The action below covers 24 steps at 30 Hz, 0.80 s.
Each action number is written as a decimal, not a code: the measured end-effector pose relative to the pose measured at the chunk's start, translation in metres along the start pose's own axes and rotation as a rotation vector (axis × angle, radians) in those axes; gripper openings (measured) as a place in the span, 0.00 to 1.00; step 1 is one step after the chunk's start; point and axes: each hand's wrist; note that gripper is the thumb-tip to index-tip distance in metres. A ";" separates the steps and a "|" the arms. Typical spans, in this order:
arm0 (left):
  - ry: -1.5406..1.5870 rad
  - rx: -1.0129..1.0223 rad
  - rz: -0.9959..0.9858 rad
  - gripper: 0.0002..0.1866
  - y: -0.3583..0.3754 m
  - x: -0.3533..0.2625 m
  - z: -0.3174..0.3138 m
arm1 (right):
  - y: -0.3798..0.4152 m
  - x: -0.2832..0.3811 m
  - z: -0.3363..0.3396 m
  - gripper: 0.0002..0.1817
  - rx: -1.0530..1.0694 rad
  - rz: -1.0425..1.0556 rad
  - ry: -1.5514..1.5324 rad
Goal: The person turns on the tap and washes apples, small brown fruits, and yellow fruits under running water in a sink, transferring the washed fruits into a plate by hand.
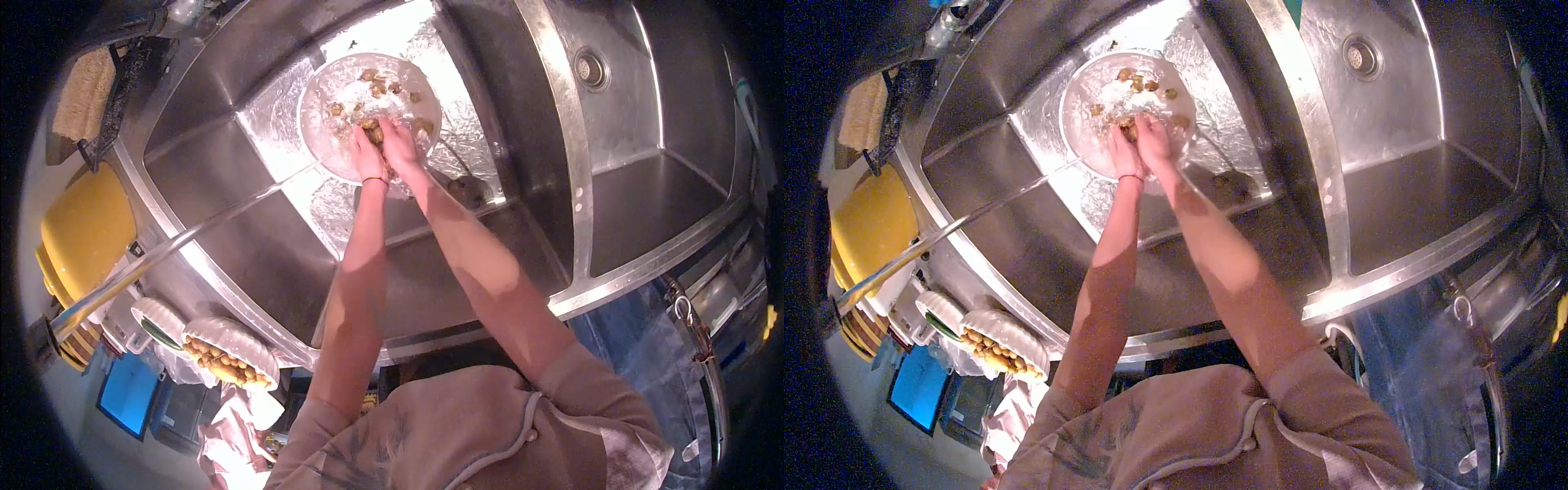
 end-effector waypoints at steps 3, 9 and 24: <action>0.445 0.008 0.010 0.18 -0.001 -0.003 -0.007 | -0.021 -0.028 -0.013 0.19 0.106 -0.074 -0.509; 0.610 -0.053 -0.095 0.16 0.015 -0.031 -0.017 | -0.006 -0.001 -0.004 0.14 0.265 -0.003 -0.689; 0.787 0.132 -0.428 0.16 0.137 -0.169 0.041 | 0.168 0.089 0.035 0.15 0.381 0.207 -0.693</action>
Point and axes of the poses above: each hand's wrist, its own y-axis away from the middle knuckle, its own z-axis out of the back of the hand, x = y × z, and after that the axes turned 5 degrees about -z, right-handed
